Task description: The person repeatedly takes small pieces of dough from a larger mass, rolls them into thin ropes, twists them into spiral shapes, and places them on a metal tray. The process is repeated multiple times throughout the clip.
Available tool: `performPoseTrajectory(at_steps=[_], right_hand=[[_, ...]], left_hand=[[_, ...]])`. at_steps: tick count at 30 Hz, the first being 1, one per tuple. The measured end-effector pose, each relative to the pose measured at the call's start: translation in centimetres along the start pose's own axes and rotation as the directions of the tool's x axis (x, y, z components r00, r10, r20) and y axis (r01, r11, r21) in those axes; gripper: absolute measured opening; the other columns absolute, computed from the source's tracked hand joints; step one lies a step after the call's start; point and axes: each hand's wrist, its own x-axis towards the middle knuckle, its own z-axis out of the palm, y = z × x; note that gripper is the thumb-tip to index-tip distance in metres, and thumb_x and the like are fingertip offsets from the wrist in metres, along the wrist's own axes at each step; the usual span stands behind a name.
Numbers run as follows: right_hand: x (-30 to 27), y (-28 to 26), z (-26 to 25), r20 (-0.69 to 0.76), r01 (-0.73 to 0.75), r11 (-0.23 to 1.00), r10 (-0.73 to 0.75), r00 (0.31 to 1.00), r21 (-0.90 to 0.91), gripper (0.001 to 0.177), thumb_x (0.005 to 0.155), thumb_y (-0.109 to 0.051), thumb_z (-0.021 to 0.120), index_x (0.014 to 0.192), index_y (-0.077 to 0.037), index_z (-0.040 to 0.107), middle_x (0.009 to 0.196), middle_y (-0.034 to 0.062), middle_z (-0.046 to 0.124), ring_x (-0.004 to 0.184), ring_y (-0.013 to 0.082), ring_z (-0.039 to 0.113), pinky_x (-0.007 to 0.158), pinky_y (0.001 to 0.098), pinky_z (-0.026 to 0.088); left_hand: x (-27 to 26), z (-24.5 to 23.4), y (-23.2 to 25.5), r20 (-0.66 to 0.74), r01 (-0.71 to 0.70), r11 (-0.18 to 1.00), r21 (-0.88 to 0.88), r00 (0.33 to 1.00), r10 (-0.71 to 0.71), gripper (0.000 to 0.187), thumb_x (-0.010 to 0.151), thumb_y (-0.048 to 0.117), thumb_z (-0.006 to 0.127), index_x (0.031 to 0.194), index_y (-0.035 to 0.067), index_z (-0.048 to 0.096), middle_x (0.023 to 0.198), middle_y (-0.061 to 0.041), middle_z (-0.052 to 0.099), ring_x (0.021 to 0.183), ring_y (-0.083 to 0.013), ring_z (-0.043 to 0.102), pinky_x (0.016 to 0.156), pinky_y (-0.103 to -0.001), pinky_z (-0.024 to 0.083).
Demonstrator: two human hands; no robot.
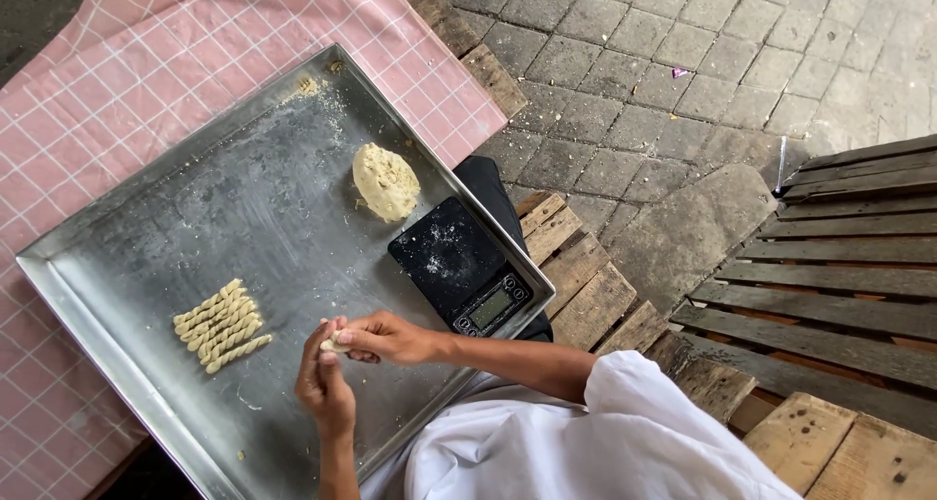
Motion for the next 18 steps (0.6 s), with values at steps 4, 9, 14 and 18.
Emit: performPoseTrajectory(at_steps=[4, 9, 14, 18], right_hand=[[0.3, -1.7, 0.1, -0.123, -0.008, 0.976, -0.020, 0.992, -0.218, 0.040, 0.109, -0.038, 0.047, 0.074, -0.017, 0.045, 0.066, -0.0084, 0.037, 0.062, 0.0041, 0.031, 0.057, 0.0243, 0.027], [0.0, -3.3, -0.7, -0.002, 0.107, 0.912, -0.118, 0.993, -0.395, 0.044, 0.111, -0.042, 0.039, 0.081, -0.011, 0.051, 0.075, -0.0023, 0.046, 0.065, 0.0097, 0.041, 0.062, 0.0281, 0.035], [0.2, -3.4, -0.2, 0.028, 0.066, 0.937, -0.060, 0.998, -0.343, 0.042, 0.109, -0.041, 0.046, 0.083, -0.009, 0.058, 0.070, -0.0010, 0.050, 0.061, 0.0081, 0.041, 0.060, 0.0258, 0.036], [0.2, -2.0, -0.6, 0.049, 0.044, 0.933, -0.028, 0.998, -0.358, 0.032, 0.108, -0.042, 0.050, 0.102, -0.013, 0.061, 0.077, -0.0049, 0.047, 0.065, 0.0079, 0.038, 0.060, 0.0261, 0.033]], left_hand=[[0.0, 0.3, -0.4, 0.003, -0.159, 0.960, 0.232, 0.987, 0.163, 0.047, 0.104, 0.011, 0.059, 0.147, 0.000, 0.045, 0.133, -0.018, 0.046, 0.126, -0.0300, 0.057, 0.113, -0.044, 0.052], [0.1, -0.2, 0.4, 0.043, -0.160, 0.935, 0.317, 0.987, 0.154, 0.024, 0.104, 0.002, 0.058, 0.127, 0.002, 0.063, 0.123, -0.013, 0.063, 0.122, -0.0263, 0.063, 0.101, -0.035, 0.057], [-0.3, -0.7, -1.0, -0.021, -0.057, 0.998, -0.017, 0.998, 0.057, 0.017, 0.106, 0.012, 0.060, 0.122, 0.009, 0.064, 0.112, -0.005, 0.065, 0.108, -0.0141, 0.065, 0.132, -0.043, 0.042], [-0.2, -0.5, -0.7, 0.022, -0.102, 0.994, -0.034, 0.994, 0.103, 0.021, 0.108, 0.014, 0.057, 0.126, 0.008, 0.066, 0.130, -0.009, 0.068, 0.130, -0.0263, 0.063, 0.134, -0.050, 0.036]])
